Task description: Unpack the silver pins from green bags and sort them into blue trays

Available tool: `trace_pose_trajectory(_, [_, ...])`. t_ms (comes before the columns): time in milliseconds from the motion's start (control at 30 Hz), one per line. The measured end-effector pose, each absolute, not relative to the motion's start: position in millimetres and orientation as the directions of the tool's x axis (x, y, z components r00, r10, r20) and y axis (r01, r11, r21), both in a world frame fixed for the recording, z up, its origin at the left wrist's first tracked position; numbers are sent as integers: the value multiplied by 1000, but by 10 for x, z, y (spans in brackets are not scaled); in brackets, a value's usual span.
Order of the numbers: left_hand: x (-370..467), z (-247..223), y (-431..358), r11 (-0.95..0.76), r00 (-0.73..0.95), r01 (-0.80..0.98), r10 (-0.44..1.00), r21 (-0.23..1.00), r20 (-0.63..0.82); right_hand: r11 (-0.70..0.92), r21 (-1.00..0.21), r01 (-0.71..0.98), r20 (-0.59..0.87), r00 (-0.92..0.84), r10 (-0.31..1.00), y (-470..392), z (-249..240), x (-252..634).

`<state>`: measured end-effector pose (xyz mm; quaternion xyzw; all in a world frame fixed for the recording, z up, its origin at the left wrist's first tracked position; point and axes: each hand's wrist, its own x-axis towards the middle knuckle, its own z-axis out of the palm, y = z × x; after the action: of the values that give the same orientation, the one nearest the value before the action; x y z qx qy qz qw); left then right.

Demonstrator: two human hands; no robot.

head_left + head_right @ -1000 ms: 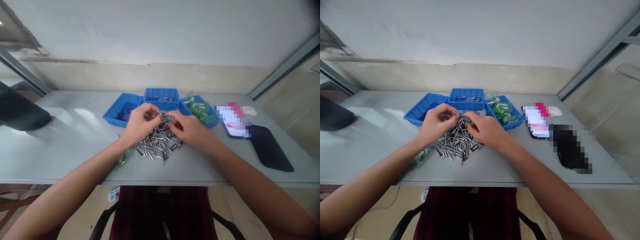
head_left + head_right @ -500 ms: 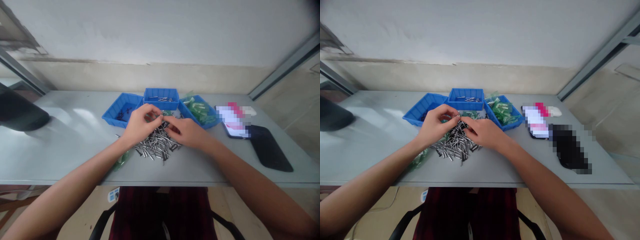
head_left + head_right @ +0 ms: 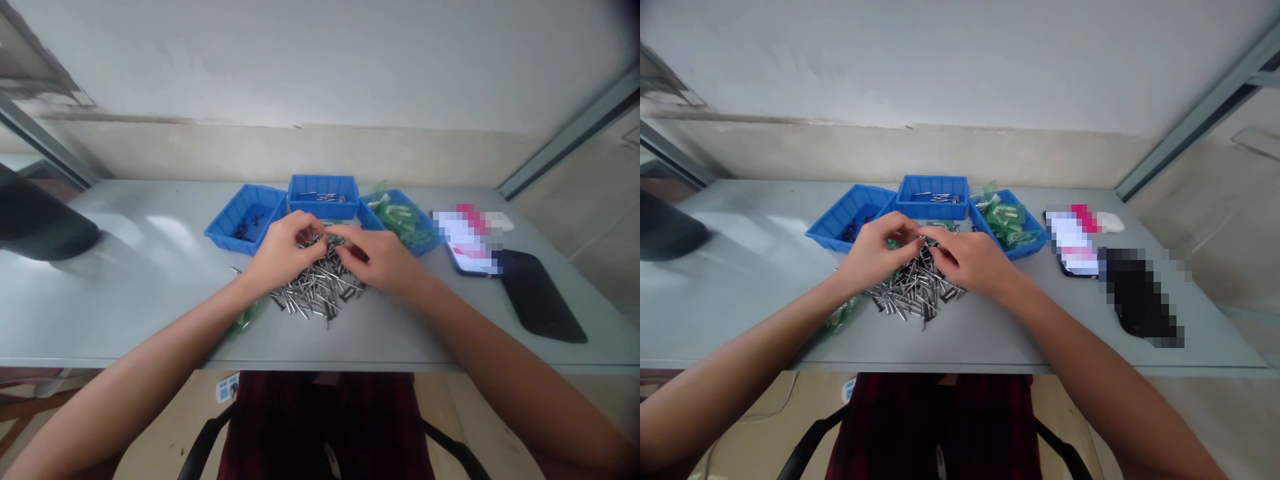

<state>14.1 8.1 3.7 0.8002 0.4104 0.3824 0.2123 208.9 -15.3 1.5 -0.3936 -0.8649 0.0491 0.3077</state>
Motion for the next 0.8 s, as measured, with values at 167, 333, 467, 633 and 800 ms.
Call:
trace_pose_trajectory(167, [134,53,89,-570,345,500,822,652,454,646,-319,694,484,-467,740,-140,15,2096])
trace_pose_trajectory(333, [136,55,89,-572,326,495,820,654,470,634,-329,700,461,-467,755,-149,8,2094])
trace_pose_trajectory(467, [138,61,84,-569,312,482,822,667,475,639,-320,699,461,-475,750,-140,-11,2100])
trace_pose_trajectory(633, [141,73,68,-570,322,452,821,686,471,637,-321,701,410,-503,761,-155,0,2096])
trace_pose_trajectory(800, [146,83,58,-553,322,431,832,713,451,646,-316,695,398,-521,755,-167,13,2084])
